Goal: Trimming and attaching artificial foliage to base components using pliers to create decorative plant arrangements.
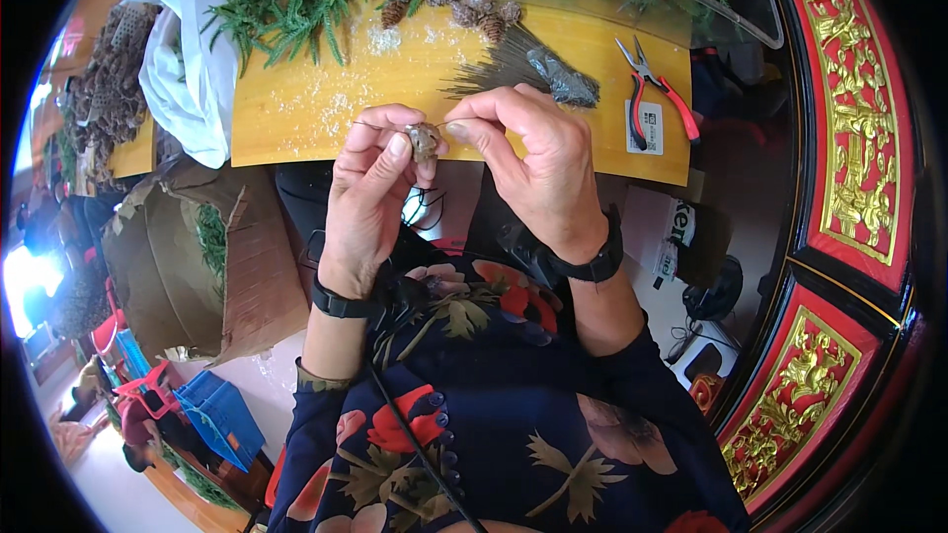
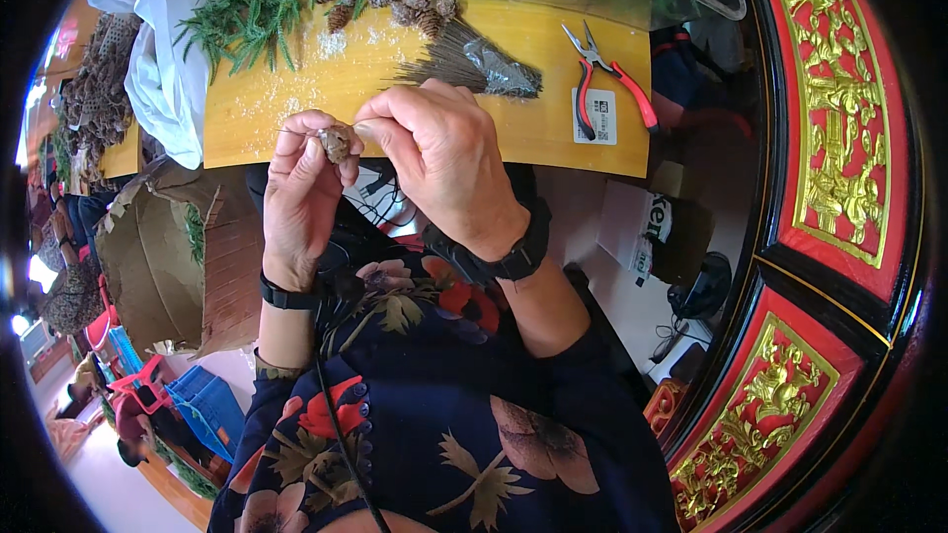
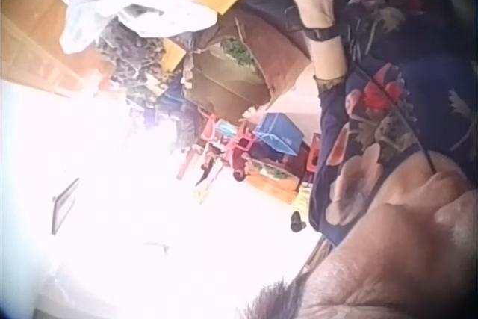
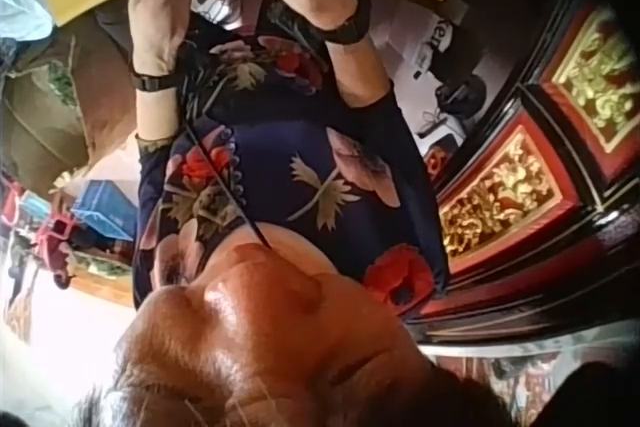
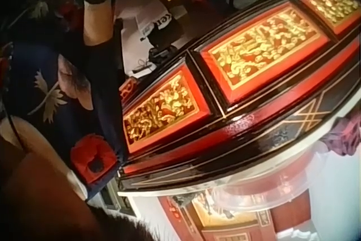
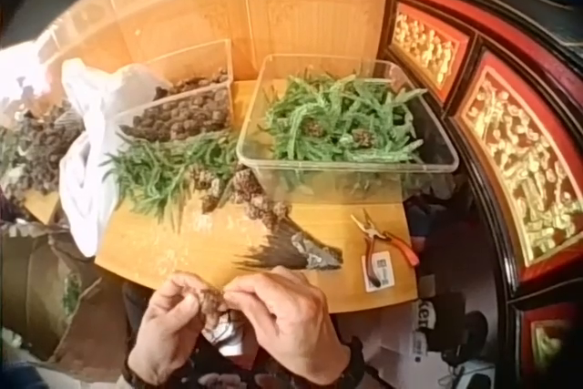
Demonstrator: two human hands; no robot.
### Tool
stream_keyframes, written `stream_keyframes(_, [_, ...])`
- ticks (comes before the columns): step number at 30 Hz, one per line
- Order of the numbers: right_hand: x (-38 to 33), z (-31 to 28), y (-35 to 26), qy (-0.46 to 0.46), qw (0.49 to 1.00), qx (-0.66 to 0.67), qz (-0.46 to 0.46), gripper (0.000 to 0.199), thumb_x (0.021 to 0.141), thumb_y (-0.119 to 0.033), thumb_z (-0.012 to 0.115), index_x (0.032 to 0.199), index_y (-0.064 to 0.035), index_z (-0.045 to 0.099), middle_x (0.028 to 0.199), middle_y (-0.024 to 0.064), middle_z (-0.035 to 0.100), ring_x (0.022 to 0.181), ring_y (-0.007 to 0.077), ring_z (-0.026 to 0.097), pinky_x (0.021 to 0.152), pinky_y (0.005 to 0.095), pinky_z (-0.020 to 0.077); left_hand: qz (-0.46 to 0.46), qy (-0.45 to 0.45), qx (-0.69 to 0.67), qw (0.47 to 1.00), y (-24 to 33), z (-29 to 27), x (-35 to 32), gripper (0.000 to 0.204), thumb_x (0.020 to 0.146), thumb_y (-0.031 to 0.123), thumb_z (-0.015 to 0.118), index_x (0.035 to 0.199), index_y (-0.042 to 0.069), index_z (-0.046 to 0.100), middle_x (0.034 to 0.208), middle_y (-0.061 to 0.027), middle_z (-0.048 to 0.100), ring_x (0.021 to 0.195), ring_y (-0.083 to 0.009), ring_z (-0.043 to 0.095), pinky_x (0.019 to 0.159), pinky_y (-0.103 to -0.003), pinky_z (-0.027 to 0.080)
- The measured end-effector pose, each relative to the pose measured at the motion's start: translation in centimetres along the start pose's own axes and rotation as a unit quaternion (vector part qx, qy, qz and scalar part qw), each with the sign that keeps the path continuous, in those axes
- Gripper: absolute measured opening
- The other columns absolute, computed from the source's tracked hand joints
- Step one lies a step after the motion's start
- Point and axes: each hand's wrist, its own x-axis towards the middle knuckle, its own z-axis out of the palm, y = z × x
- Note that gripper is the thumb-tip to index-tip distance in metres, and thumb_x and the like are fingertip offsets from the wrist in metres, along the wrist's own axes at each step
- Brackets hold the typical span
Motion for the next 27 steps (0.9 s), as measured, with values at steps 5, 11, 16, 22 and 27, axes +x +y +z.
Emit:
stream_keyframes(5, [-0.1,-0.1,-0.3,0.002,1.0,-0.011,0.0,0.008,0.08,0.006,0.065,0.083,-0.001,0.063,0.073,0.0083,0.063,0.064,0.0217,0.06,0.057,0.0304,0.0464,-0.008,-0.007,0.001,1.0,-0.3,0.1,-0.1,0.021,0.098,0.013,0.054,0.115,0.003,0.056,0.096,-0.0093,0.063,0.077,-0.0116,0.056,0.072,-0.024,0.045])
stream_keyframes(11, [-0.4,0.4,-0.1,0.013,1.0,0.012,0.009,0.007,0.08,0.005,0.065,0.083,-0.0009,0.063,0.072,0.0077,0.062,0.064,0.0212,0.06,0.057,0.0302,0.046,-0.017,0.009,-0.005,1.0,-0.5,0.4,-0.2,0.021,0.099,0.014,0.053,0.117,0.003,0.055,0.097,-0.0108,0.063,0.081,-0.0139,0.059,0.074,-0.025,0.049])
stream_keyframes(16, [-0.5,0.3,0.0,-0.005,1.0,0.011,0.012,0.007,0.08,0.005,0.065,0.083,-0.0008,0.063,0.073,0.0079,0.063,0.064,0.0204,0.059,0.057,0.0299,0.046,-0.066,-0.042,-0.035,0.996,0.0,-0.6,-0.2,0.02,0.1,0.015,0.05,0.116,0.003,0.054,0.099,-0.0131,0.064,0.082,-0.0163,0.061,0.073,-0.026,0.051])
stream_keyframes(22, [-0.1,-0.2,0.7,-0.057,0.998,-0.002,-0.042,0.008,0.081,0.0,0.069,0.088,-0.0023,0.066,0.077,0.0065,0.067,0.065,0.0155,0.059,0.059,0.0275,0.0459,-0.104,-0.06,-0.094,0.988,0.9,-1.0,-0.1,0.018,0.1,0.016,0.049,0.113,0.003,0.054,0.102,-0.0194,0.064,0.079,-0.019,0.061,0.071,-0.026,0.052])
stream_keyframes(27, [-0.2,-0.9,1.0,-0.071,0.988,0.102,0.089,0.011,0.081,-0.004,0.073,0.091,-0.0038,0.069,0.08,0.0033,0.069,0.069,0.0091,0.059,0.062,0.0246,0.0448,-0.127,-0.076,-0.135,0.98,1.4,-2.2,-0.2,0.017,0.097,0.016,0.054,0.109,0.003,0.055,0.104,-0.0229,0.064,0.076,-0.019,0.06,0.072,-0.027,0.052])
